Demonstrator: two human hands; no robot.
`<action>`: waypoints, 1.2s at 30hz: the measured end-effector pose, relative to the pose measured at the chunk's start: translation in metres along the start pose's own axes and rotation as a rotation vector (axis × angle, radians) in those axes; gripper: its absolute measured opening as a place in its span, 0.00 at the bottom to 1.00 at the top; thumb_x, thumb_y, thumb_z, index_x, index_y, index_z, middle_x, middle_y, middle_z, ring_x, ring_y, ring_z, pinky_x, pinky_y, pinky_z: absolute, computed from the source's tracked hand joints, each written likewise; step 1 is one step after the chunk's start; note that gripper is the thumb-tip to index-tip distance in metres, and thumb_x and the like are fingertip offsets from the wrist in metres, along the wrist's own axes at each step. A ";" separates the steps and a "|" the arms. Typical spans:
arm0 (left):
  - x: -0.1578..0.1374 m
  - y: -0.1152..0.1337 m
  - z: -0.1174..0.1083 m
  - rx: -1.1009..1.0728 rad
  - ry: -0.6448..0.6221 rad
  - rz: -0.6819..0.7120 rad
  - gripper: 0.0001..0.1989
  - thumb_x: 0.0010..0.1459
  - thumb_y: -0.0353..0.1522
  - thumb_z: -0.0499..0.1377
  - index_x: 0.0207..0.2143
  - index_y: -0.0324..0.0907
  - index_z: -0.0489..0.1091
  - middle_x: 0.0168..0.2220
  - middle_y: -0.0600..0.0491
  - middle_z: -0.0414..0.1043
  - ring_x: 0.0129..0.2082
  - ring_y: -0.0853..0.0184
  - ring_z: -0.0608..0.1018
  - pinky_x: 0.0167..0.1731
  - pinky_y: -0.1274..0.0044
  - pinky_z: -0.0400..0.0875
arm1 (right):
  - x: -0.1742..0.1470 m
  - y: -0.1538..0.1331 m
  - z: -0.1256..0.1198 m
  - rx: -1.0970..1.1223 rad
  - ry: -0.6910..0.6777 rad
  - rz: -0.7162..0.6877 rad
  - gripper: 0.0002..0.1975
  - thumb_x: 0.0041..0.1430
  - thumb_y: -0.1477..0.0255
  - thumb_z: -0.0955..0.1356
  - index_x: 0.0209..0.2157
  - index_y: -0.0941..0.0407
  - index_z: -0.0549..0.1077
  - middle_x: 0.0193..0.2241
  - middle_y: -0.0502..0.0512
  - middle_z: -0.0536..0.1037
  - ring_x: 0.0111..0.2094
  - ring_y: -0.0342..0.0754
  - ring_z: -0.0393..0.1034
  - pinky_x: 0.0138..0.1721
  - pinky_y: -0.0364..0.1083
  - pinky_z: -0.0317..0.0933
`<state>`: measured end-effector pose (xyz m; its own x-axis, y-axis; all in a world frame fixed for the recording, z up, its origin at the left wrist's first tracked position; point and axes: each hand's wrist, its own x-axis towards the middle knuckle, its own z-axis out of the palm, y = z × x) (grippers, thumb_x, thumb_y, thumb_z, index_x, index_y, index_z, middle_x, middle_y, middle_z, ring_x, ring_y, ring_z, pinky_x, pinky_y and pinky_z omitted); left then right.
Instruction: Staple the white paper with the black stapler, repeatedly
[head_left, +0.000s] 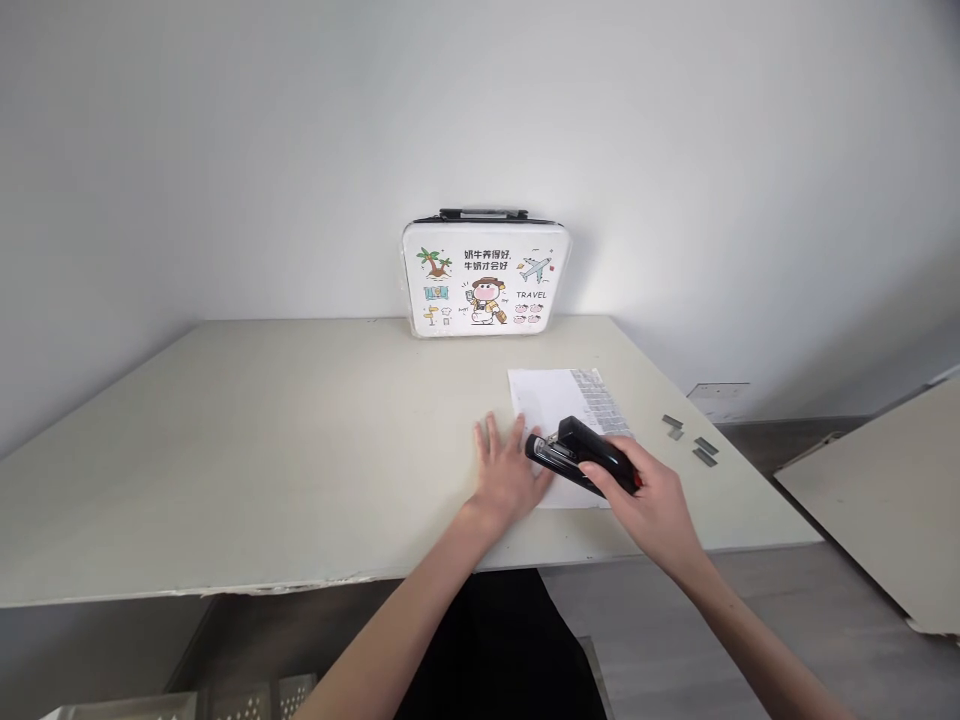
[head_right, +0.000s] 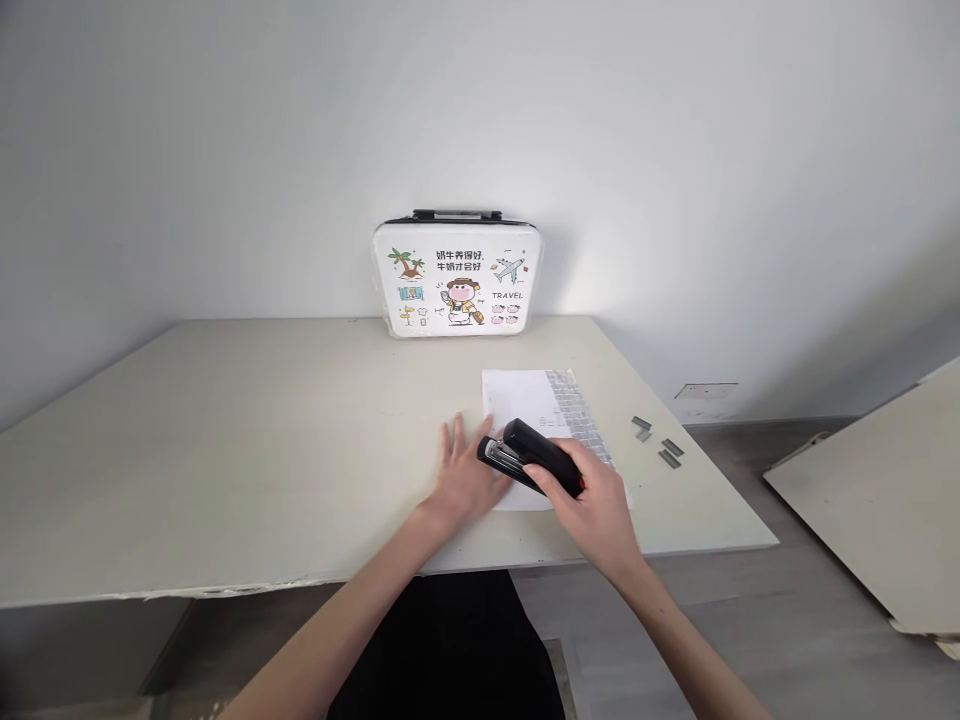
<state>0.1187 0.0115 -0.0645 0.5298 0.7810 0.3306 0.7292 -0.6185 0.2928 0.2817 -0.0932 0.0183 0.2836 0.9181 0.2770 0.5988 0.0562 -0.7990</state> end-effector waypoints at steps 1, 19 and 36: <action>0.007 0.009 0.003 -0.008 -0.023 -0.014 0.30 0.67 0.43 0.60 0.68 0.44 0.66 0.72 0.42 0.58 0.73 0.28 0.45 0.66 0.35 0.39 | 0.001 -0.002 0.002 0.000 0.000 -0.006 0.20 0.63 0.51 0.69 0.44 0.52 0.77 0.36 0.55 0.82 0.34 0.53 0.74 0.31 0.47 0.68; -0.089 -0.091 -0.121 -0.691 0.145 -0.366 0.19 0.71 0.43 0.54 0.56 0.44 0.72 0.60 0.47 0.75 0.63 0.58 0.74 0.65 0.63 0.68 | 0.017 -0.022 0.066 0.090 -0.322 -0.138 0.16 0.67 0.54 0.67 0.45 0.51 0.76 0.41 0.54 0.83 0.38 0.52 0.77 0.37 0.48 0.69; -0.106 -0.087 -0.122 -0.886 0.294 -0.491 0.15 0.68 0.43 0.58 0.50 0.45 0.74 0.50 0.46 0.80 0.55 0.56 0.79 0.59 0.65 0.69 | -0.011 -0.020 0.103 0.298 -0.195 0.039 0.22 0.75 0.53 0.57 0.50 0.49 0.74 0.53 0.57 0.80 0.55 0.56 0.73 0.59 0.57 0.66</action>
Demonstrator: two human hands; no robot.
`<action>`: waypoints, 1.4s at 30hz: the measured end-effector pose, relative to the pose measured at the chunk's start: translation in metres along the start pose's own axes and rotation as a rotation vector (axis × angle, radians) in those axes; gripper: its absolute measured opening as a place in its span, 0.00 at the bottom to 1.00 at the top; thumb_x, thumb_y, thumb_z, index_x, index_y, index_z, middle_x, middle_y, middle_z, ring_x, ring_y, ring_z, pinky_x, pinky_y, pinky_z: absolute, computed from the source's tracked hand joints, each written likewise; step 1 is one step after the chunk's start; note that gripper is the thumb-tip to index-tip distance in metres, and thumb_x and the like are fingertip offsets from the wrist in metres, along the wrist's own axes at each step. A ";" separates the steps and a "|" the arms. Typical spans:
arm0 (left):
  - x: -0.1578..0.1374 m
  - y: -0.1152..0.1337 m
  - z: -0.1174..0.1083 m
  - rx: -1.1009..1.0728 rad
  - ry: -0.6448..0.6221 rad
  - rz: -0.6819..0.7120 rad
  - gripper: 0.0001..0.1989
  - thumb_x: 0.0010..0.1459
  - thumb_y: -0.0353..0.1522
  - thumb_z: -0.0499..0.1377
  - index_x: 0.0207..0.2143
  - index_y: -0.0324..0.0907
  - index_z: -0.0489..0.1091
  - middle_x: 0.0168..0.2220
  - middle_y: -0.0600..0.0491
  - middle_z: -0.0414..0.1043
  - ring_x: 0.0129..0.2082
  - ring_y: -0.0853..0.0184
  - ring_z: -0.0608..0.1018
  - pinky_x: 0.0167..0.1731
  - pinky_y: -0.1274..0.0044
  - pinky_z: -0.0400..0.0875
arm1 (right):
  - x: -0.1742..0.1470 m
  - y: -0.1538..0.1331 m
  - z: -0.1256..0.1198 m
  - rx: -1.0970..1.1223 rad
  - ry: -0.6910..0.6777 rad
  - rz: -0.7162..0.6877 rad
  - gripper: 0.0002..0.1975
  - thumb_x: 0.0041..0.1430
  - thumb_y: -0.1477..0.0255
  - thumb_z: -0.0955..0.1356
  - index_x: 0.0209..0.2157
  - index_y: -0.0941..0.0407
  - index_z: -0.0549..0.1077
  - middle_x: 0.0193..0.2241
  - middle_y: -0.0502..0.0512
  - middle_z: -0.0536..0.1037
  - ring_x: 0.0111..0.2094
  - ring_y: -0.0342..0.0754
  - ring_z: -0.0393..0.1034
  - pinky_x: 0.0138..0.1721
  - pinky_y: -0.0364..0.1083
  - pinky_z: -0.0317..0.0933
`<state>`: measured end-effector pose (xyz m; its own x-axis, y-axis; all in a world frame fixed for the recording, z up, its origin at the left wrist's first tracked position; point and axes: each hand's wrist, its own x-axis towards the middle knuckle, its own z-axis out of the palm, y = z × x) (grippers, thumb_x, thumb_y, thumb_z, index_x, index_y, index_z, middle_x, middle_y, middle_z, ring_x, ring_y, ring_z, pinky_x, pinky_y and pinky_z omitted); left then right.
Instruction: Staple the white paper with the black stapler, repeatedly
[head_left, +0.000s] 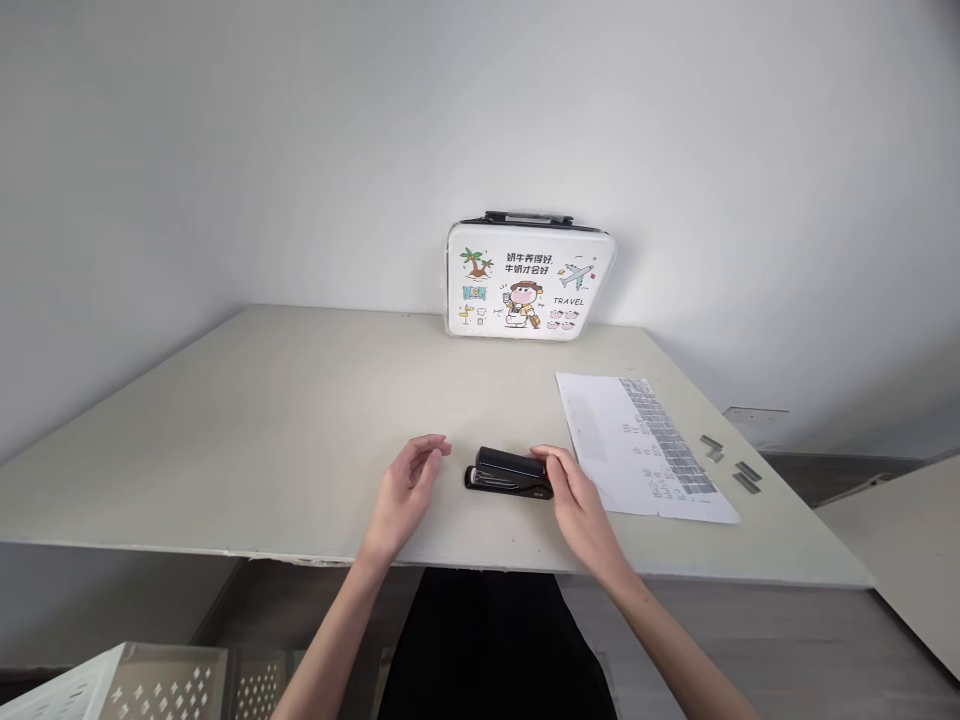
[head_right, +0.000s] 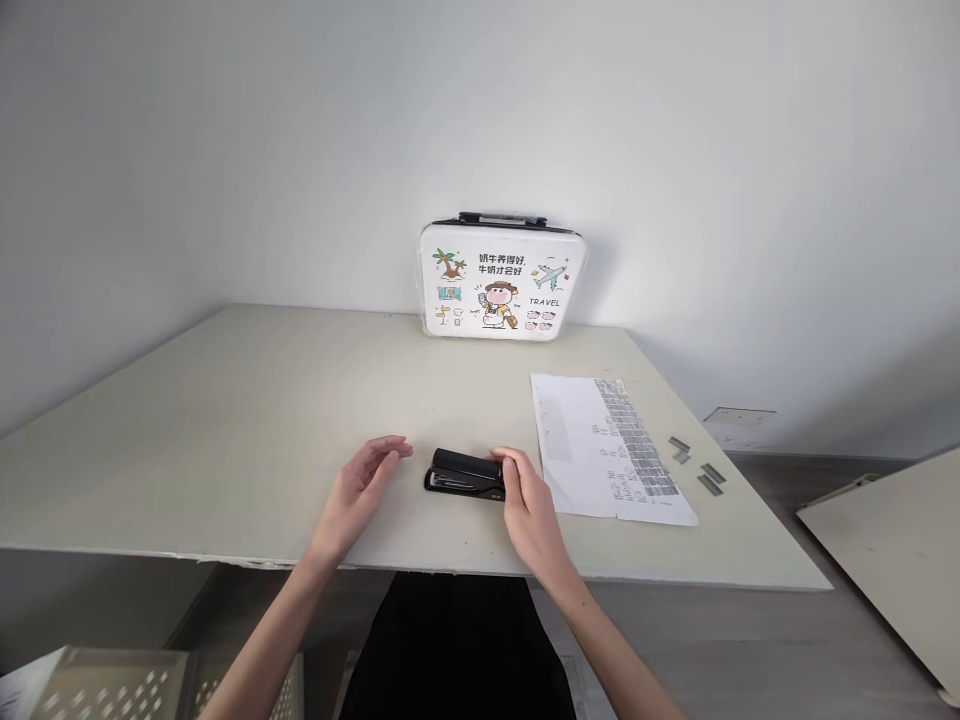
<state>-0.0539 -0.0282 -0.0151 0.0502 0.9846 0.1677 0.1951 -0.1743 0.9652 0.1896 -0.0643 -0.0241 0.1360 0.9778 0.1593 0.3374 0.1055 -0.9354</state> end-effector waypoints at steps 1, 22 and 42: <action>0.000 0.000 0.000 -0.003 0.003 -0.003 0.15 0.69 0.43 0.58 0.50 0.45 0.74 0.50 0.46 0.80 0.55 0.56 0.79 0.59 0.65 0.69 | -0.002 0.002 0.002 0.021 0.031 0.014 0.21 0.75 0.53 0.57 0.51 0.49 0.74 0.53 0.57 0.80 0.55 0.56 0.74 0.59 0.57 0.66; -0.001 0.007 0.000 -0.080 0.067 -0.072 0.16 0.69 0.45 0.58 0.51 0.45 0.75 0.51 0.46 0.80 0.55 0.55 0.80 0.59 0.66 0.69 | -0.008 0.006 0.007 -0.088 -0.033 -0.088 0.19 0.69 0.56 0.67 0.55 0.49 0.73 0.54 0.58 0.79 0.53 0.58 0.75 0.52 0.56 0.71; -0.008 0.032 0.026 -0.979 -0.036 -0.644 0.12 0.68 0.33 0.54 0.43 0.39 0.77 0.55 0.42 0.79 0.58 0.56 0.78 0.55 0.65 0.74 | -0.023 -0.018 -0.009 -0.408 -0.047 -0.945 0.21 0.69 0.81 0.67 0.54 0.41 0.78 0.51 0.52 0.83 0.57 0.55 0.76 0.54 0.60 0.71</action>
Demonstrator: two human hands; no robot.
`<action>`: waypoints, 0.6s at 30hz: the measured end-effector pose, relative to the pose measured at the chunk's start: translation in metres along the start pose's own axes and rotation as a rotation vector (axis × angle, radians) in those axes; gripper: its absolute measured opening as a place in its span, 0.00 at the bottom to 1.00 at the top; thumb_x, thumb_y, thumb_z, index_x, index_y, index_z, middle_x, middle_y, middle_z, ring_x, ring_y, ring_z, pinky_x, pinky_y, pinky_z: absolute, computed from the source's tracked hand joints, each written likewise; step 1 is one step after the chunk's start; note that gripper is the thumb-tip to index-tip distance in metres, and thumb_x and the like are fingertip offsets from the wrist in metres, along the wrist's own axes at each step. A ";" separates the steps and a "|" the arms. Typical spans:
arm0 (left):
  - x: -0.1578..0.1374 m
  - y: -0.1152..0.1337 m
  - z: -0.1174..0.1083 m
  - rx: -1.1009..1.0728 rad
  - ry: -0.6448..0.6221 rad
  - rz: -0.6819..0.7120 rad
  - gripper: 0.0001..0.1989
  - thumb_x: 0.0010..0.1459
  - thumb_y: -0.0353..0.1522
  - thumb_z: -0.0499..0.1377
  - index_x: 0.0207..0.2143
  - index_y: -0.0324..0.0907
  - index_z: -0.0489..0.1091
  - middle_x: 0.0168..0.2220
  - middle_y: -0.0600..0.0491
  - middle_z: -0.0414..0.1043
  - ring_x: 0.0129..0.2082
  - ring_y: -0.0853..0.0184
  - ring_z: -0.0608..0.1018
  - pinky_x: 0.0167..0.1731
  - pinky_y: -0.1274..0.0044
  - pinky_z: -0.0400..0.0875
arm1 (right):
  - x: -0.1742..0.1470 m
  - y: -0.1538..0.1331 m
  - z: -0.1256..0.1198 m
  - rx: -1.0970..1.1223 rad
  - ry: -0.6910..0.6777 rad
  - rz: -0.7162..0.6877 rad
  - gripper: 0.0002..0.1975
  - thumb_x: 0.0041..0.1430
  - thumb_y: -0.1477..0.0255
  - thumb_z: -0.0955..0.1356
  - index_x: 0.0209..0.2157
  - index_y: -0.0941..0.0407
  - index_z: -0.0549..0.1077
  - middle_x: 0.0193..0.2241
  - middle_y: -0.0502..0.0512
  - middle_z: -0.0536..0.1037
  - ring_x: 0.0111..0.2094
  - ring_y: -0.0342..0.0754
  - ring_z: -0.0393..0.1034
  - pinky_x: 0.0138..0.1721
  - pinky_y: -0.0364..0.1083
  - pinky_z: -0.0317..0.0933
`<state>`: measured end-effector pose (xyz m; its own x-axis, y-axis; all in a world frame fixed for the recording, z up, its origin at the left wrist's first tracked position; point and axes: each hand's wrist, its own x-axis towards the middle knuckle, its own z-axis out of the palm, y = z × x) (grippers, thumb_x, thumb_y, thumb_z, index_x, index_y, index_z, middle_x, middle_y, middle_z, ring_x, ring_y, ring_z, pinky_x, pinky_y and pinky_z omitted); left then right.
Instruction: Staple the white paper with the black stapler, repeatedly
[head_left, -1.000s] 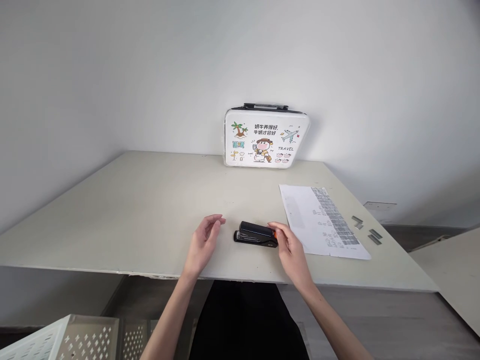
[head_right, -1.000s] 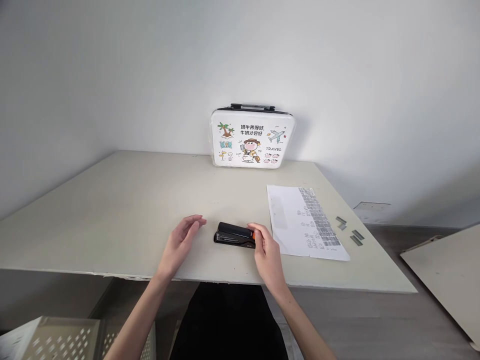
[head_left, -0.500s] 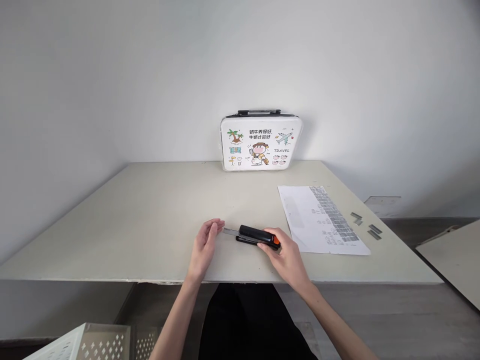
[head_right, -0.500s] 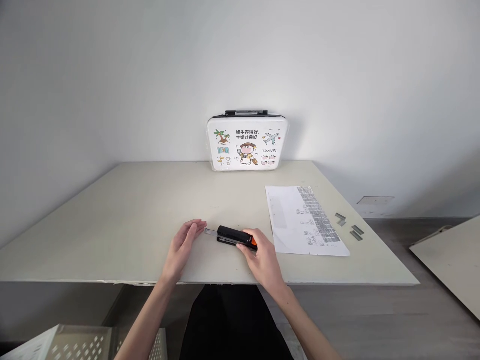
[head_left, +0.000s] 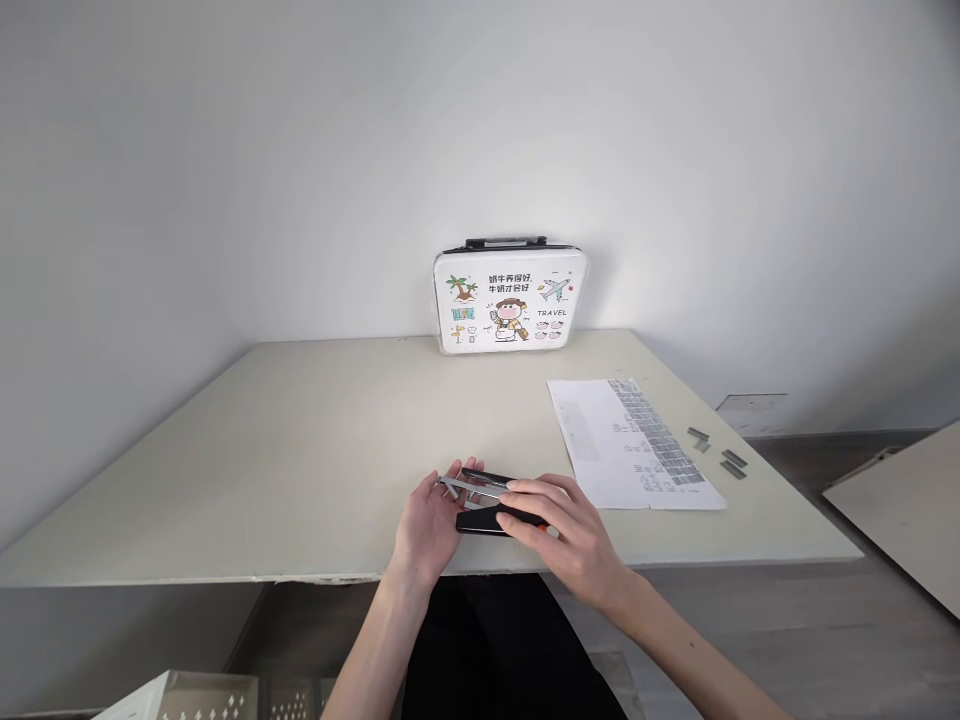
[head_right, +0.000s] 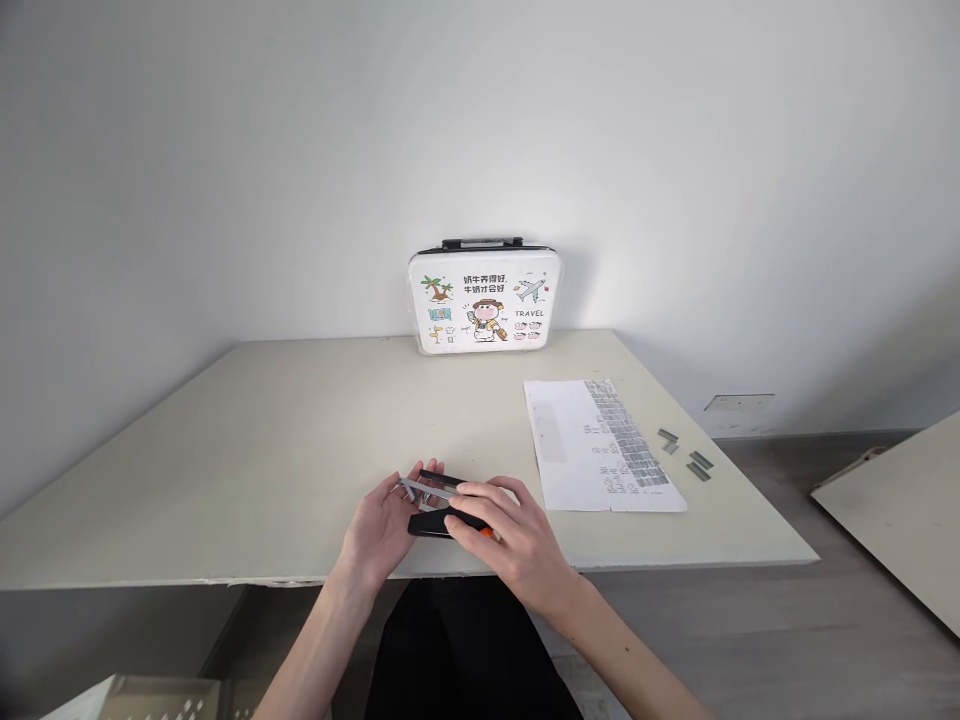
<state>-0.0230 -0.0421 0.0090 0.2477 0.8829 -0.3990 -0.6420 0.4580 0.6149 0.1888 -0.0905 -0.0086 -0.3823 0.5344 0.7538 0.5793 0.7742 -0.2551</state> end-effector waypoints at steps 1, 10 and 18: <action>0.000 0.000 -0.001 0.016 0.001 0.007 0.12 0.67 0.33 0.54 0.42 0.39 0.77 0.55 0.42 0.79 0.59 0.56 0.78 0.56 0.66 0.74 | 0.000 0.000 -0.001 0.009 -0.011 0.003 0.21 0.69 0.81 0.67 0.54 0.41 0.78 0.51 0.52 0.83 0.57 0.55 0.76 0.54 0.60 0.71; -0.003 0.003 -0.011 0.001 0.174 0.151 0.11 0.68 0.31 0.56 0.36 0.40 0.77 0.40 0.47 0.76 0.41 0.64 0.80 0.50 0.71 0.77 | 0.003 0.001 -0.006 0.100 0.137 0.125 0.26 0.65 0.85 0.65 0.53 0.42 0.78 0.47 0.52 0.84 0.55 0.56 0.77 0.52 0.61 0.72; -0.016 -0.003 -0.018 0.727 0.158 0.505 0.20 0.66 0.44 0.59 0.55 0.46 0.76 0.28 0.58 0.56 0.26 0.69 0.62 0.29 0.77 0.65 | -0.003 0.001 0.000 0.321 0.231 0.561 0.16 0.63 0.78 0.67 0.46 0.46 0.79 0.51 0.56 0.80 0.56 0.58 0.74 0.33 0.52 0.78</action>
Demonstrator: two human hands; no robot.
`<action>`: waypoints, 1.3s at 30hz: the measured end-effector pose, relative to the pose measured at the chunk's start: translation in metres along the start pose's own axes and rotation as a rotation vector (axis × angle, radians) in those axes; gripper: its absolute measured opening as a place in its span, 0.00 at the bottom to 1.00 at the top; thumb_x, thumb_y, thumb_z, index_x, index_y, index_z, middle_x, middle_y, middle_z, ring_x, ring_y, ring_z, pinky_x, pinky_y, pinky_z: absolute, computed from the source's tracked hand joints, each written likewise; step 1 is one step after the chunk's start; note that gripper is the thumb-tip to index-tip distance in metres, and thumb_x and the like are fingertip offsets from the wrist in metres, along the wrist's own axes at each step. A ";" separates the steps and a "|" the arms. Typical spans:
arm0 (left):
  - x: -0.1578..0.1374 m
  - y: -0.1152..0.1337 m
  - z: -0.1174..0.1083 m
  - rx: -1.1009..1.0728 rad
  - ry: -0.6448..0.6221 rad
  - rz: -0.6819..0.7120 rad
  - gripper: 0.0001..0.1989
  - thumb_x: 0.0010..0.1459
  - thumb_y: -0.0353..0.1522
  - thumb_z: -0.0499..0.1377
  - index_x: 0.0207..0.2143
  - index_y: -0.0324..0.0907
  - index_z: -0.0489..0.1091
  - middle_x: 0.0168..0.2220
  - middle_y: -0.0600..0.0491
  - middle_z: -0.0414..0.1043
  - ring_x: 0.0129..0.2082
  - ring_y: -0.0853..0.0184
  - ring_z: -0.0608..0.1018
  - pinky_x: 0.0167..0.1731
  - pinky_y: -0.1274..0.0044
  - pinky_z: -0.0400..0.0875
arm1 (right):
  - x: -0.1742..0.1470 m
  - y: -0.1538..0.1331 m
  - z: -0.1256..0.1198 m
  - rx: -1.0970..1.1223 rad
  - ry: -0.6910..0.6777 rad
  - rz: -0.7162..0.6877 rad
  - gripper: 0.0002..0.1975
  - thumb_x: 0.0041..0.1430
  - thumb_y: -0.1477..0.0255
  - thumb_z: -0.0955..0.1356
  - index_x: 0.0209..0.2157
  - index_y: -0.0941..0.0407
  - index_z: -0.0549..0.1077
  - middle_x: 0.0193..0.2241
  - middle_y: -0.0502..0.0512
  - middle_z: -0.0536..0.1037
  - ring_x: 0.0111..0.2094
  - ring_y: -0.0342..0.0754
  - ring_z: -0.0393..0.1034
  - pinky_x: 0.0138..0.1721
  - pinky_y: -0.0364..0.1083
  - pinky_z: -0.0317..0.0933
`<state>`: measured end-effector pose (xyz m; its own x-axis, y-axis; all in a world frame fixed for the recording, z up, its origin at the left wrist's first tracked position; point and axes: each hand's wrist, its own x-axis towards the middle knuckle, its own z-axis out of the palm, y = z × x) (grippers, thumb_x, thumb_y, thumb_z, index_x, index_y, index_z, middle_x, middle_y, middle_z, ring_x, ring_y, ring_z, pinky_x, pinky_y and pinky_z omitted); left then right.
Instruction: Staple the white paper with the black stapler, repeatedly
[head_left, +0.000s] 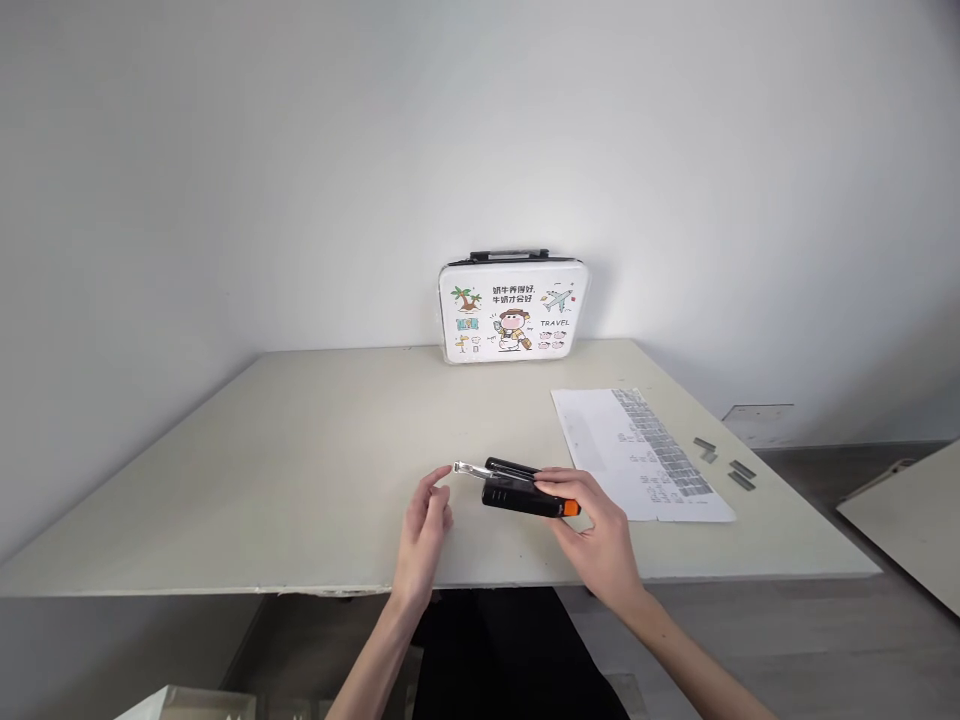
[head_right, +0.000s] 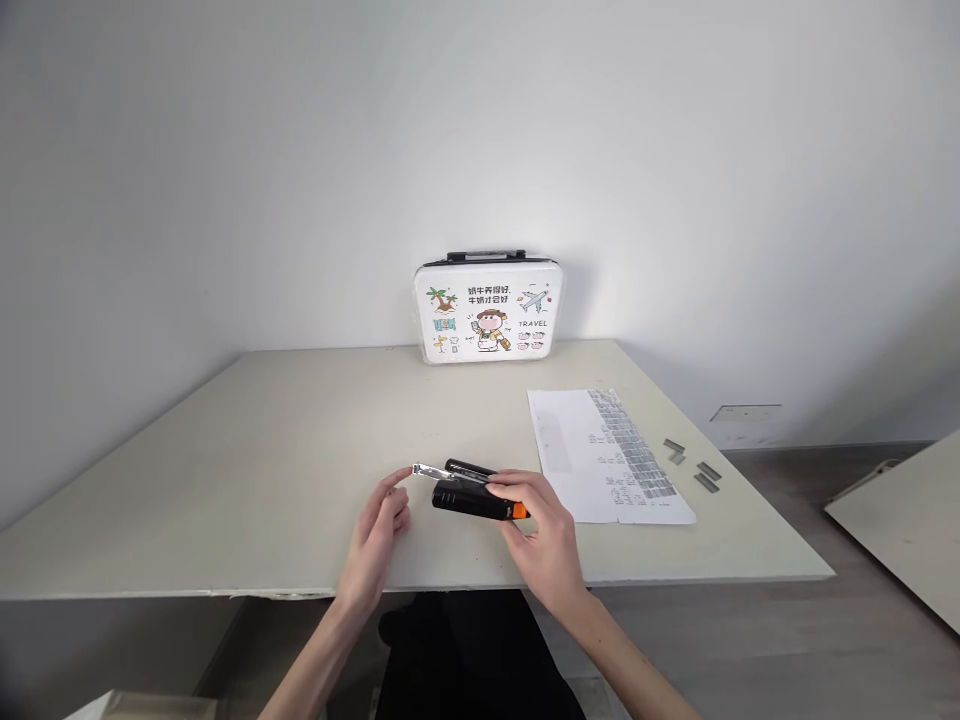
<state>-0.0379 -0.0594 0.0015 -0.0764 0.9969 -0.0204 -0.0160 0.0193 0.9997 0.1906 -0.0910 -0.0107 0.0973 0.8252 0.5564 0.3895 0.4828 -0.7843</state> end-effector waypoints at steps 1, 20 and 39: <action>-0.001 0.001 0.001 0.086 -0.007 0.037 0.22 0.66 0.44 0.59 0.58 0.47 0.74 0.28 0.58 0.56 0.26 0.69 0.62 0.29 0.76 0.64 | 0.000 0.002 0.001 0.018 -0.001 0.043 0.14 0.64 0.75 0.67 0.47 0.46 0.79 0.51 0.57 0.80 0.56 0.58 0.74 0.31 0.51 0.77; 0.022 -0.013 -0.001 -0.228 -0.002 -0.028 0.18 0.64 0.46 0.62 0.48 0.44 0.74 0.28 0.59 0.52 0.27 0.70 0.59 0.29 0.76 0.59 | 0.140 0.069 0.118 0.071 -0.092 0.170 0.14 0.55 0.61 0.74 0.42 0.51 0.77 0.41 0.53 0.84 0.43 0.54 0.77 0.49 0.51 0.67; 0.043 0.003 -0.004 -0.894 -0.079 -0.333 0.21 0.71 0.39 0.49 0.54 0.37 0.75 0.61 0.38 0.73 0.63 0.55 0.74 0.57 0.66 0.75 | 0.118 0.018 0.107 -0.007 -0.430 -0.183 0.12 0.67 0.64 0.70 0.50 0.48 0.75 0.48 0.54 0.80 0.48 0.49 0.77 0.53 0.49 0.69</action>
<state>-0.0457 -0.0168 0.0030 0.1364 0.9537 -0.2680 -0.7827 0.2696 0.5610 0.1108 0.0466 0.0117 -0.3614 0.7741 0.5198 0.3717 0.6309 -0.6811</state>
